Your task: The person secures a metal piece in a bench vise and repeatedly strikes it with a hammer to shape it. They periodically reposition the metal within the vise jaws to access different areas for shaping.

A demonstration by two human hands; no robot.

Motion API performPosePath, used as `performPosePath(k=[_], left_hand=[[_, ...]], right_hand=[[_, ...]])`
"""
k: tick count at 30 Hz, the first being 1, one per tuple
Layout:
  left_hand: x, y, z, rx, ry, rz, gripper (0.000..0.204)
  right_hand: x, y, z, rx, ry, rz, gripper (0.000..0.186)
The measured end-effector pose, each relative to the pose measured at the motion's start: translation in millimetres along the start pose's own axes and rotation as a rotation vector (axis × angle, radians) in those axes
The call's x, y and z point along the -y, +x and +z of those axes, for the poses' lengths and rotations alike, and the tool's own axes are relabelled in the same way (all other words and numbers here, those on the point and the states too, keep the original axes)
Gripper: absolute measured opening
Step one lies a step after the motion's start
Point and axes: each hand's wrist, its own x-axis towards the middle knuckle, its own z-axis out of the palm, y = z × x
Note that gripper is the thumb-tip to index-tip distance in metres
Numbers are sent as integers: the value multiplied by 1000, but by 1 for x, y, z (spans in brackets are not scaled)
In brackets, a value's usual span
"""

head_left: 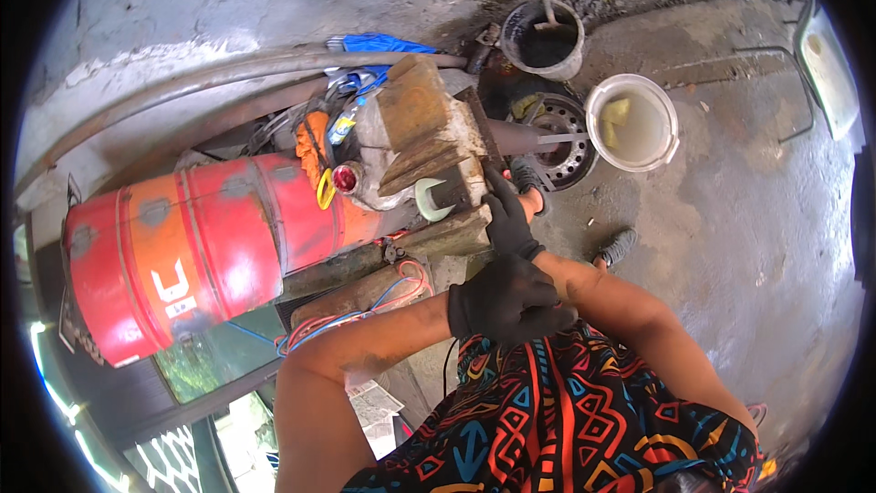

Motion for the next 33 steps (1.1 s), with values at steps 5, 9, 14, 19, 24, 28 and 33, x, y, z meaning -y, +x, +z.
performPosePath(k=[5, 9, 14, 19, 24, 28, 33], left_hand=[[5, -3, 0, 14, -3, 92, 37], [11, -2, 7, -63, -29, 43, 37], [4, 5, 12, -102, -36, -48, 37], [11, 19, 26, -61, 30, -197, 36], [35, 42, 49, -57, 301, -311, 47], [34, 47, 50, -114, 293, -371, 50], [30, 32, 52, -313, 469, -334, 42]], right_hand=[[17, 5, 2, -134, -305, -284, 45], [24, 0, 3, -91, 33, -126, 43], [14, 1, 3, -73, 205, -81, 45], [21, 1, 0, -97, 138, -187, 47], [18, -4, 0, -26, 196, -44, 46], [-24, 9, -13, 3, -391, -324, 43], [-29, 4, -66, 106, -255, -132, 35]])
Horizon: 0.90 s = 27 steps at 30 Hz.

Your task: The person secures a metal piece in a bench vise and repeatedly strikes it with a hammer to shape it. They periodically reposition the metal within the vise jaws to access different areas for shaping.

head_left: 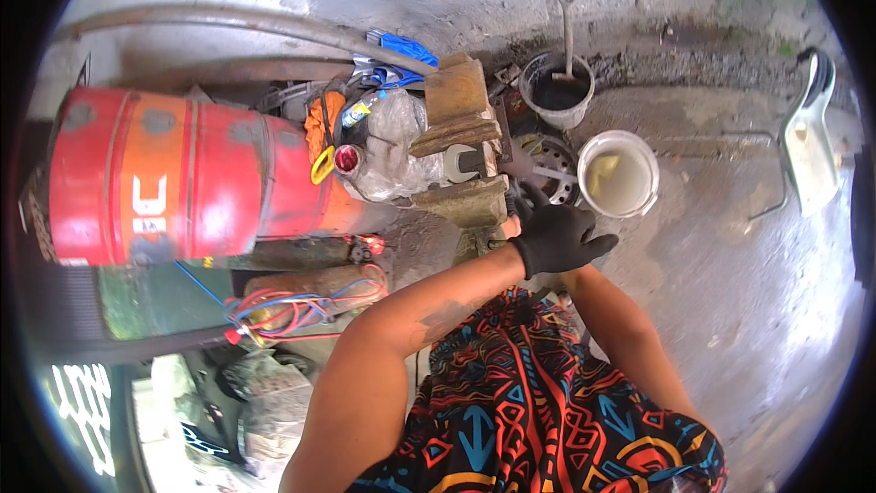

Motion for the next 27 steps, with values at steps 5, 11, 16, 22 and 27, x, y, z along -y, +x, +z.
performPosePath(k=[5, 11, 16, 22, 27], left_hand=[[43, -27, -48, -574, -152, 264, 15], [104, -54, -108, -825, 505, -269, 40], [174, -59, -138, -321, -394, -667, 37], [184, -60, -128, -226, -731, -573, 33], [204, -67, -125, -92, -1109, -388, 30]], right_hand=[[-80, -122, -198, -16, 115, 667, 24], [-129, -333, -417, -525, -49, 969, 10], [-104, -379, -434, -749, 551, 1077, 15], [-72, -341, -342, -560, 222, 1065, 28], [-63, -324, -308, -400, 240, 1029, 29]])
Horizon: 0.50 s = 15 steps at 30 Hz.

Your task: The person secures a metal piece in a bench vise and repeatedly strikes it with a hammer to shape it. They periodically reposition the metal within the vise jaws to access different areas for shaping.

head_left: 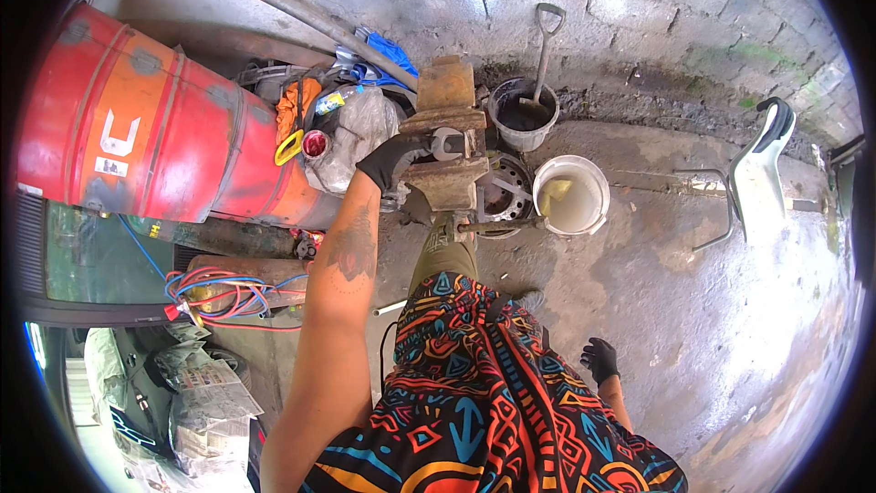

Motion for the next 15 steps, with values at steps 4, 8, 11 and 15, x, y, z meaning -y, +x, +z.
performPosePath(k=[4, 8, 11, 15], left_hand=[[1, 1, -1, -37, -87, -56, 32], [-24, -6, 32, -85, 194, 3, 31], [-22, -8, 38, -260, 563, 65, 30], [-7, -20, 46, -426, 444, 197, 33]], right_hand=[[0, 1, -3, -48, 40, 21, 28], [-5, 4, -22, -127, 96, 65, 28], [-1, 11, -17, -148, 60, 68, 25], [25, 18, 15, -141, -90, -53, 22]])
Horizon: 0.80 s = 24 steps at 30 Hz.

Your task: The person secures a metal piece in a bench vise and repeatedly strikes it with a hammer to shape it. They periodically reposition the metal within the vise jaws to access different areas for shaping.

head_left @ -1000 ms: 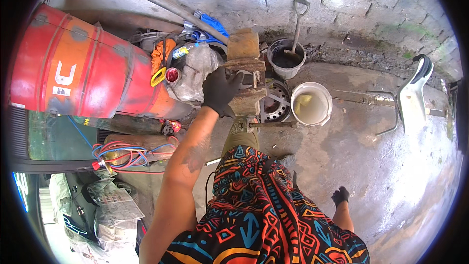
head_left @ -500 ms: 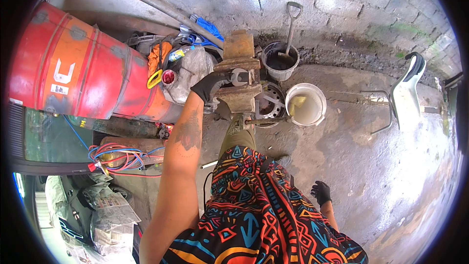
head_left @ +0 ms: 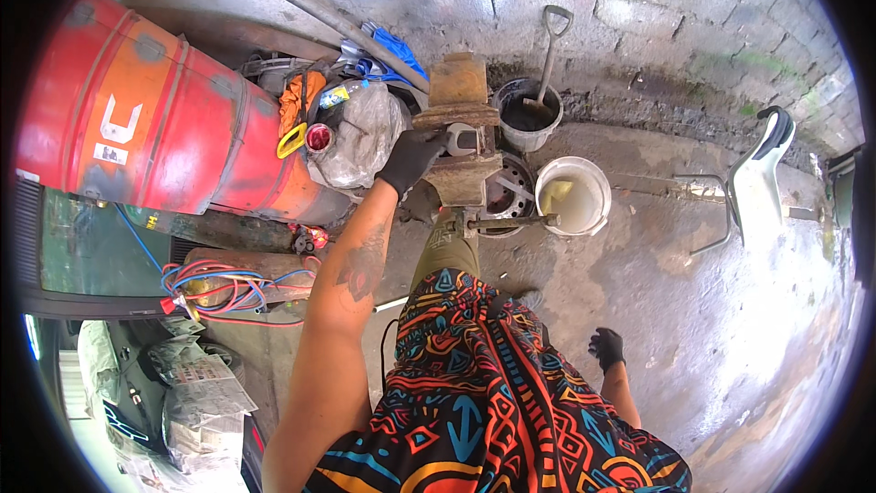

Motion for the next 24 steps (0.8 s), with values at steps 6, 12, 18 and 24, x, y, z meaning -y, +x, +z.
performPosePath(k=[6, 12, 18, 24], left_hand=[[12, -44, 17, -515, -41, 265, 30], [-30, -114, 69, -463, 490, 866, 20], [-53, -134, 123, -106, 298, 969, 23], [-131, -95, 126, -81, 162, 1072, 32]], right_hand=[[134, -70, 108, 152, -252, -762, 23], [266, -217, 198, 216, -635, -1468, 24], [264, -177, 251, 482, -528, -1283, 28], [219, -123, 202, 428, 100, -729, 47]])
